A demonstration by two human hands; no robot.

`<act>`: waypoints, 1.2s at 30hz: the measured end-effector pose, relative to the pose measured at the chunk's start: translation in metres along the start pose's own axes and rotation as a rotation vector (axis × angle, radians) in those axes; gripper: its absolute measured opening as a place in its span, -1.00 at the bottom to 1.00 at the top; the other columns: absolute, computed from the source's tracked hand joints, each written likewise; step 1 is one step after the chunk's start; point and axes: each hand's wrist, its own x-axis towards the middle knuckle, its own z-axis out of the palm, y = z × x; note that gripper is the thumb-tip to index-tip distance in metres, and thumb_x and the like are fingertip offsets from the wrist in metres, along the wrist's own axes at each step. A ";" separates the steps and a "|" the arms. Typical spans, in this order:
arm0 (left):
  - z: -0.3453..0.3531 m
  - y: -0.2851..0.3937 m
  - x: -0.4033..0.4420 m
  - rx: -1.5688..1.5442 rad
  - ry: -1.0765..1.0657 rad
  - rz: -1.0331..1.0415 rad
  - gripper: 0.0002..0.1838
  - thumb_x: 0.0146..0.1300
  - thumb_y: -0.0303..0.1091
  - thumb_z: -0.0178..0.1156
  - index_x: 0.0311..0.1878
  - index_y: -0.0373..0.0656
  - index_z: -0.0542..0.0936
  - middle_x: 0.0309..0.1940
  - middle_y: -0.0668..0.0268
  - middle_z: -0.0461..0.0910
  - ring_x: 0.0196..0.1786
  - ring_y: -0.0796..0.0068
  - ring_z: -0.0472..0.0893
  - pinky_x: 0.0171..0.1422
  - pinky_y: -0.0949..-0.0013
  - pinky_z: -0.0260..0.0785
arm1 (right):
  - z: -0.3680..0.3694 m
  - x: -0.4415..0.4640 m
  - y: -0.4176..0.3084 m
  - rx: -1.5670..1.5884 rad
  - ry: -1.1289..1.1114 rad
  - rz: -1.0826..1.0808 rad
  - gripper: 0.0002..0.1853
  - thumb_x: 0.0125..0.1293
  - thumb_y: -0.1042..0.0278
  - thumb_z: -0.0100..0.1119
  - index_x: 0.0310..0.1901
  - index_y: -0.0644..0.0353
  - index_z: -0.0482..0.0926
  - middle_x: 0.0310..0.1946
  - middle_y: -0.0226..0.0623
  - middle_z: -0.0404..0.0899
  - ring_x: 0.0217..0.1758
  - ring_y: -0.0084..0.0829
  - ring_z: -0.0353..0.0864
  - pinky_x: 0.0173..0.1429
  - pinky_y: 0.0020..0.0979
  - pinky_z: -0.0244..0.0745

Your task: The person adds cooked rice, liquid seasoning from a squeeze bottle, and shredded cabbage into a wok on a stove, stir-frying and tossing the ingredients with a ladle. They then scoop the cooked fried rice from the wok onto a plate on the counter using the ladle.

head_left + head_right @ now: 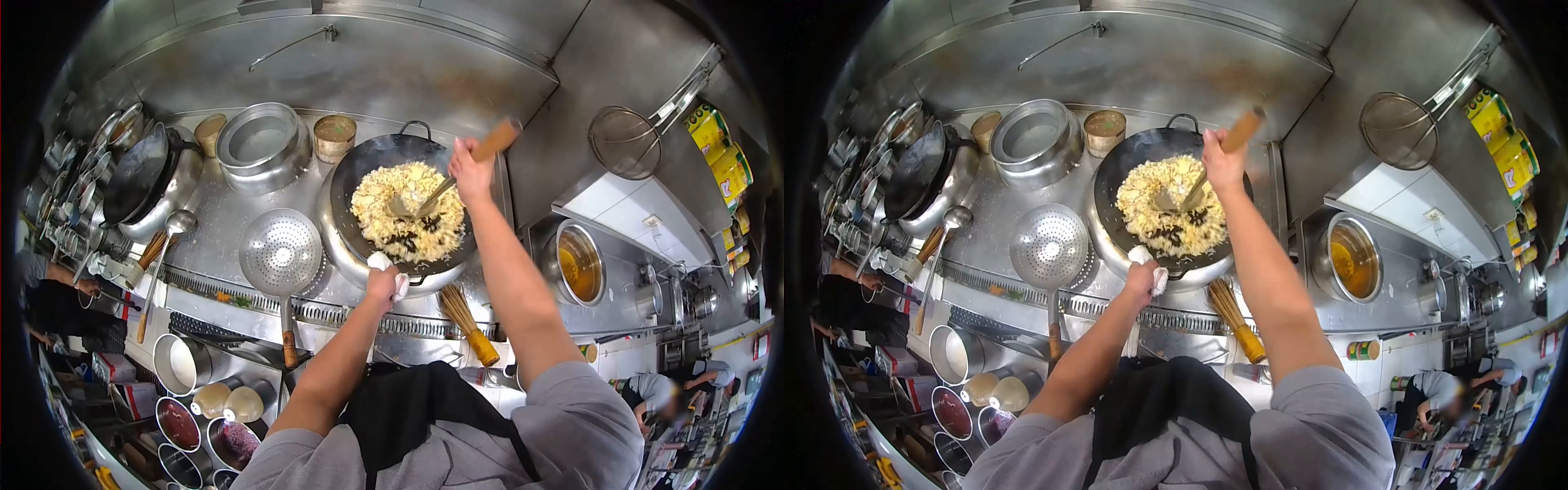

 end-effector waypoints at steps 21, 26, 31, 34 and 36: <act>-0.001 0.003 -0.005 -0.018 0.018 0.017 -0.69 0.21 -0.44 0.12 -0.03 -0.39 0.38 -0.30 0.10 0.53 -0.37 0.29 0.61 -0.39 0.23 0.50 | -0.025 0.025 0.001 -0.031 0.006 0.061 -0.69 0.34 0.39 0.20 -0.50 0.08 0.30 -0.70 -0.52 0.27 -0.66 -0.64 0.26 -0.60 -0.52 0.17; 0.002 0.006 -0.005 -0.001 0.056 0.023 -0.70 0.19 -0.41 0.13 -0.09 -0.39 0.37 -0.38 0.15 0.53 -0.47 0.34 0.59 -0.51 0.28 0.43 | 0.037 0.027 -0.074 0.027 -0.130 -0.065 -0.68 0.35 0.33 0.21 -0.50 0.07 0.29 -0.71 -0.53 0.26 -0.67 -0.65 0.25 -0.59 -0.54 0.14; -0.002 0.004 -0.010 0.017 0.080 -0.012 -0.64 0.20 -0.39 0.13 -0.01 -0.37 0.34 -0.36 0.13 0.52 -0.47 0.35 0.58 -0.48 0.24 0.44 | 0.021 0.004 0.014 -0.114 -0.206 0.097 -0.60 0.32 0.22 0.27 -0.57 0.08 0.28 -0.71 -0.53 0.31 -0.66 -0.64 0.28 -0.56 -0.51 0.19; 0.002 0.012 -0.016 0.060 0.085 0.016 -0.70 0.20 -0.39 0.12 -0.06 -0.36 0.39 -0.39 0.13 0.53 -0.48 0.34 0.58 -0.48 0.22 0.43 | 0.048 0.035 -0.057 -0.353 -0.179 0.053 -0.61 0.31 0.23 0.27 -0.57 0.12 0.30 -0.71 -0.52 0.31 -0.66 -0.65 0.29 -0.58 -0.52 0.15; -0.003 0.008 -0.006 0.014 0.026 0.039 -0.72 0.19 -0.38 0.12 -0.10 -0.36 0.42 -0.40 0.12 0.54 -0.47 0.32 0.59 -0.48 0.21 0.43 | 0.034 0.028 -0.063 -0.190 -0.169 -0.112 -0.62 0.31 0.24 0.28 -0.57 0.13 0.33 -0.70 -0.52 0.32 -0.65 -0.65 0.29 -0.56 -0.51 0.16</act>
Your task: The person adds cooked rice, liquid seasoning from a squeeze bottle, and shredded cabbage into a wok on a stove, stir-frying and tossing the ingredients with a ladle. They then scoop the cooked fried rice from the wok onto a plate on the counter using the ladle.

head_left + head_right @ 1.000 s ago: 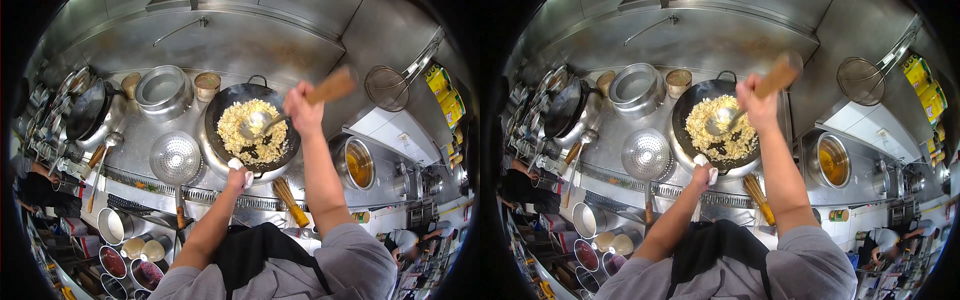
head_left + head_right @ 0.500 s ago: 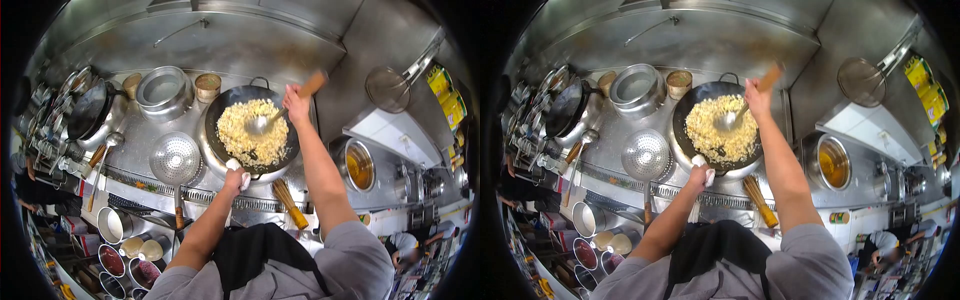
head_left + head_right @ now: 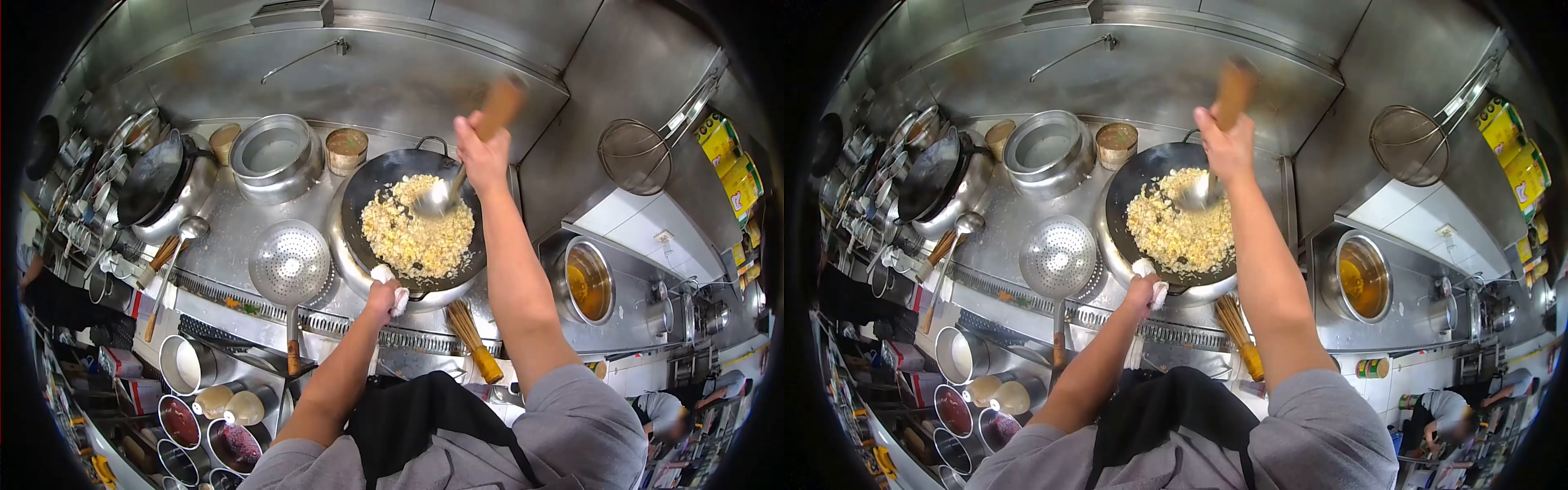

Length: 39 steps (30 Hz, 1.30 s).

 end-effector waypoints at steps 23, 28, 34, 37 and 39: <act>0.001 -0.017 -0.044 0.051 0.055 0.044 -0.84 0.27 -0.40 0.10 -0.15 -0.26 0.46 -0.43 0.24 0.55 -0.47 0.34 0.60 -0.46 0.23 0.47 | 0.023 -0.083 0.002 0.004 0.239 0.147 -0.74 0.35 0.33 0.24 -0.45 0.13 0.39 -0.70 -0.50 0.36 -0.70 -0.63 0.34 -0.61 -0.52 0.22; -0.074 -0.048 -0.141 0.003 0.019 0.038 -0.70 0.27 -0.57 0.04 0.07 -0.28 0.43 -0.16 0.14 0.57 -0.15 0.29 0.64 -0.16 0.25 0.57 | -0.010 -0.014 -0.083 0.254 0.232 0.067 -0.75 0.33 0.32 0.29 -0.34 0.09 0.35 -0.69 -0.56 0.23 -0.72 -0.64 0.18 -0.62 -0.50 0.18; 0.002 0.030 -0.067 0.042 -0.079 -0.140 -0.76 0.20 -0.42 0.13 -0.10 -0.30 0.41 -0.36 0.15 0.52 -0.49 0.28 0.56 -0.56 0.13 0.39 | 0.009 -0.050 -0.111 0.120 0.345 0.114 -0.76 0.37 0.33 0.20 -0.42 0.04 0.36 -0.71 -0.58 0.21 -0.77 -0.67 0.14 -0.68 -0.55 0.06; -0.033 -0.027 -0.030 0.033 -0.039 0.002 -0.72 0.22 -0.38 0.14 -0.04 -0.27 0.40 -0.33 0.16 0.52 -0.39 0.26 0.58 -0.42 0.18 0.45 | 0.025 -0.059 0.005 0.157 0.271 0.244 -0.75 0.33 0.36 0.25 -0.41 0.06 0.35 -0.72 -0.55 0.22 -0.76 -0.65 0.18 -0.70 -0.52 0.08; -0.071 -0.063 -0.048 -0.003 -0.058 0.100 -0.78 0.23 -0.41 0.12 -0.06 -0.22 0.44 -0.31 0.20 0.53 -0.33 0.29 0.59 -0.29 0.23 0.50 | 0.013 -0.029 -0.004 0.121 0.173 0.149 -0.75 0.32 0.33 0.26 -0.41 0.09 0.37 -0.72 -0.49 0.30 -0.75 -0.59 0.27 -0.67 -0.47 0.17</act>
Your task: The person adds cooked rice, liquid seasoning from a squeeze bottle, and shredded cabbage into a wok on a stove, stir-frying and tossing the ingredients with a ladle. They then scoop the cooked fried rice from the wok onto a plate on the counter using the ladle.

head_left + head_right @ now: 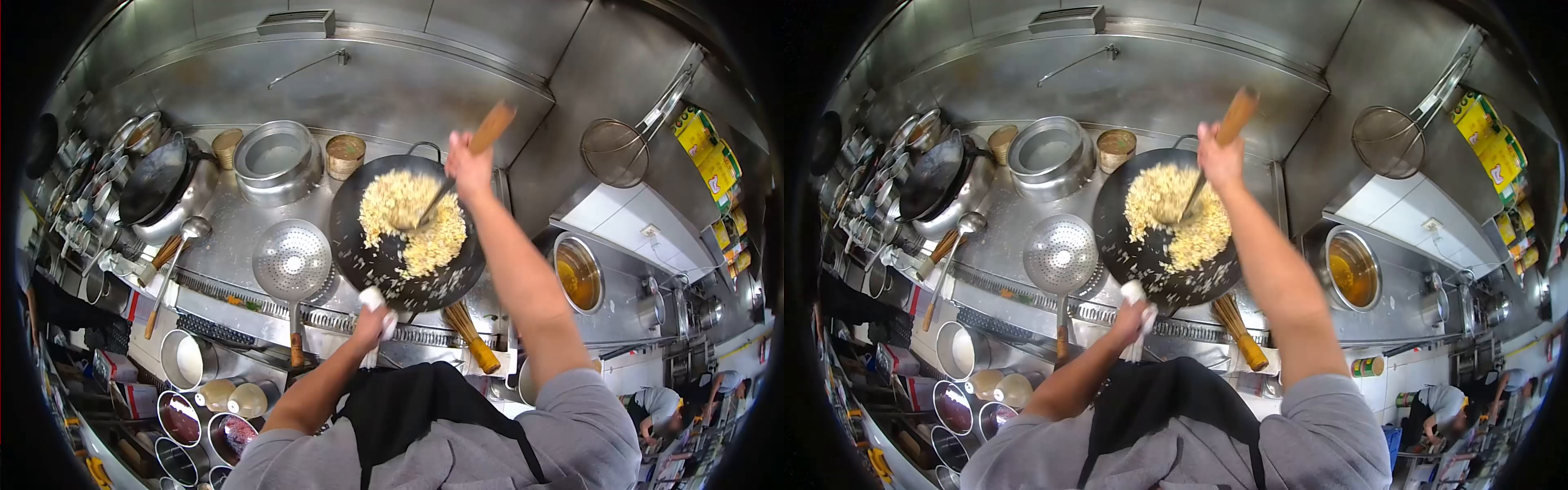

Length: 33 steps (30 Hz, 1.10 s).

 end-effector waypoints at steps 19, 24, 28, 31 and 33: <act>0.006 0.034 -0.105 0.140 -0.051 0.140 -0.69 0.19 -0.57 0.12 0.03 -0.26 0.44 -0.16 0.18 0.59 -0.17 0.29 0.64 -0.10 0.21 0.54 | -0.023 0.043 -0.153 0.081 0.058 -0.078 -0.76 0.37 0.35 0.20 -0.39 0.11 0.33 -0.71 -0.55 0.23 -0.75 -0.63 0.17 -0.62 -0.49 0.16; 0.091 0.103 -0.040 -0.024 0.032 -0.269 -0.86 0.30 -0.48 0.09 -0.13 -0.31 0.45 -0.27 0.19 0.53 -0.27 0.32 0.60 -0.33 0.23 0.52 | -0.013 -0.013 -0.063 -0.277 0.400 0.001 -0.70 0.34 0.29 0.24 -0.45 0.07 0.32 -0.73 -0.55 0.25 -0.75 -0.60 0.20 -0.67 -0.49 0.11; 0.036 0.018 -0.027 0.112 0.022 -0.028 -0.79 0.28 -0.51 0.07 -0.03 -0.26 0.43 -0.19 0.20 0.52 -0.19 0.37 0.60 -0.22 0.27 0.55 | -0.027 -0.021 0.010 0.095 0.080 -0.111 -0.72 0.36 0.31 0.22 -0.38 0.05 0.27 -0.73 -0.53 0.15 -0.75 -0.60 0.11 -0.66 -0.47 0.12; 0.024 0.018 -0.061 0.072 -0.009 0.141 -0.76 0.22 -0.56 0.09 -0.03 -0.23 0.41 -0.22 0.22 0.51 -0.21 0.40 0.59 -0.21 0.31 0.57 | -0.039 0.035 -0.021 0.125 0.043 0.003 -0.68 0.34 0.32 0.22 -0.46 0.06 0.27 -0.72 -0.53 0.21 -0.75 -0.63 0.16 -0.66 -0.50 0.12; 0.048 0.038 -0.052 -0.086 0.085 -0.001 -0.79 0.22 -0.55 0.09 -0.08 -0.15 0.43 -0.31 0.27 0.49 -0.24 0.44 0.57 -0.27 0.41 0.55 | -0.036 0.064 -0.040 0.029 0.068 0.141 -0.68 0.37 0.25 0.21 -0.47 0.04 0.29 -0.73 -0.55 0.20 -0.76 -0.65 0.13 -0.66 -0.51 0.09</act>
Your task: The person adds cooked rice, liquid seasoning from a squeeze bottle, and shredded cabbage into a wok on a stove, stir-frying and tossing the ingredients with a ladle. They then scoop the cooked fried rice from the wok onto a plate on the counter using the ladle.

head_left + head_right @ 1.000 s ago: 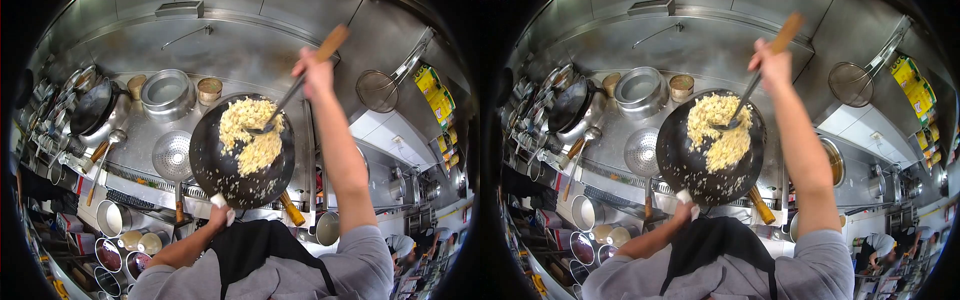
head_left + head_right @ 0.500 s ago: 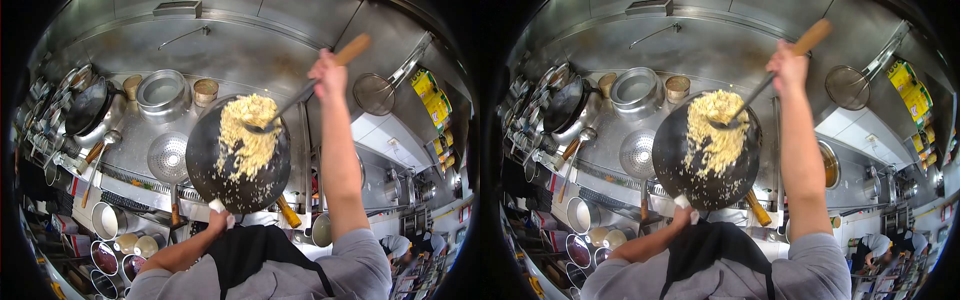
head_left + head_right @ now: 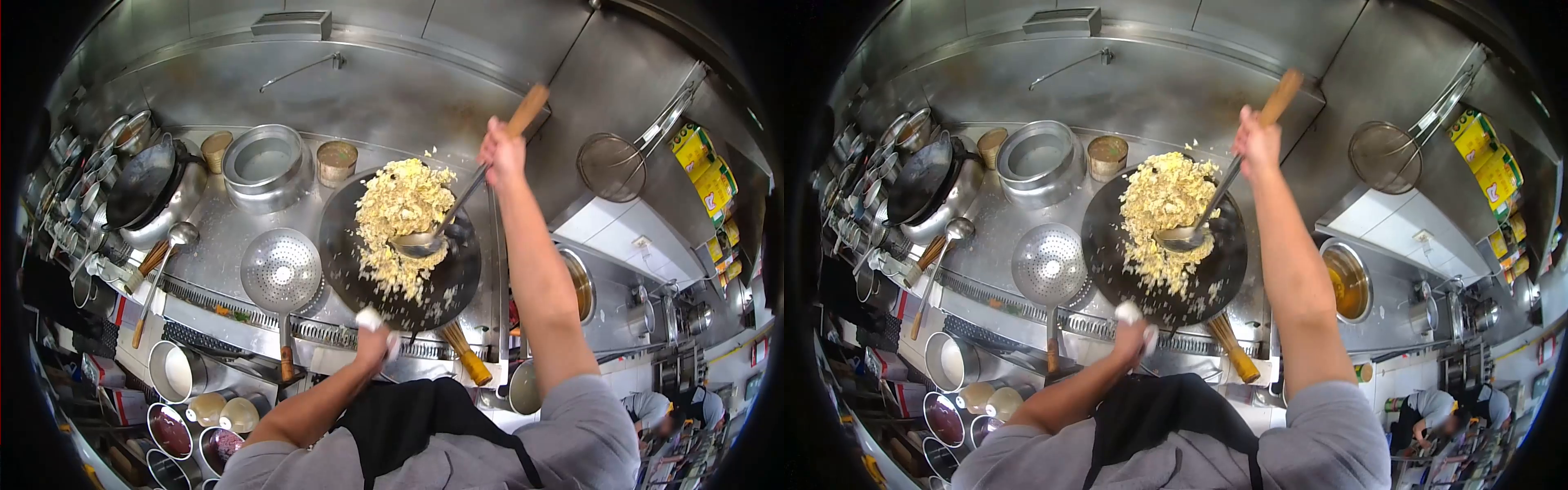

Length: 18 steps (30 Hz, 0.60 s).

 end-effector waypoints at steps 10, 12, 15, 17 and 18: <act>0.034 0.005 0.109 0.091 0.025 -0.051 -0.81 0.20 -0.45 0.08 -0.12 -0.26 0.40 -0.47 0.22 0.51 -0.57 0.42 0.53 -0.62 0.34 0.32 | -0.005 -0.048 0.113 0.079 -0.165 -0.130 -0.71 0.34 0.40 0.19 -0.45 0.06 0.26 -0.72 -0.54 0.19 -0.75 -0.62 0.12 -0.63 -0.53 0.07; 0.029 0.009 0.109 0.115 -0.035 -0.053 -0.81 0.21 -0.46 0.08 -0.12 -0.25 0.40 -0.46 0.23 0.51 -0.56 0.43 0.55 -0.62 0.35 0.32 | 0.017 -0.039 0.080 -0.052 -0.116 -0.050 -0.71 0.34 0.41 0.19 -0.45 0.08 0.27 -0.72 -0.54 0.19 -0.73 -0.63 0.14 -0.60 -0.52 0.09; 0.034 0.012 0.110 0.087 0.018 -0.032 -0.79 0.21 -0.46 0.09 -0.09 -0.24 0.39 -0.41 0.21 0.53 -0.53 0.42 0.57 -0.61 0.37 0.34 | 0.032 -0.075 0.015 0.019 -0.382 -0.243 -0.75 0.35 0.45 0.15 -0.44 0.09 0.28 -0.71 -0.53 0.23 -0.71 -0.64 0.15 -0.60 -0.50 0.12; 0.037 0.018 0.102 0.079 0.030 -0.040 -0.76 0.22 -0.46 0.09 -0.06 -0.26 0.36 -0.36 0.21 0.53 -0.48 0.41 0.60 -0.60 0.39 0.36 | 0.021 -0.088 0.063 0.040 -0.354 -0.284 -0.72 0.34 0.34 0.21 -0.45 0.10 0.31 -0.70 -0.52 0.26 -0.70 -0.63 0.19 -0.59 -0.51 0.14; 0.036 0.015 0.102 0.093 0.026 -0.042 -0.75 0.22 -0.45 0.10 -0.05 -0.27 0.36 -0.35 0.20 0.53 -0.47 0.41 0.60 -0.59 0.40 0.38 | 0.013 -0.092 0.100 0.046 -0.338 -0.305 -0.70 0.33 0.29 0.24 -0.46 0.11 0.33 -0.69 -0.52 0.28 -0.69 -0.63 0.21 -0.59 -0.52 0.14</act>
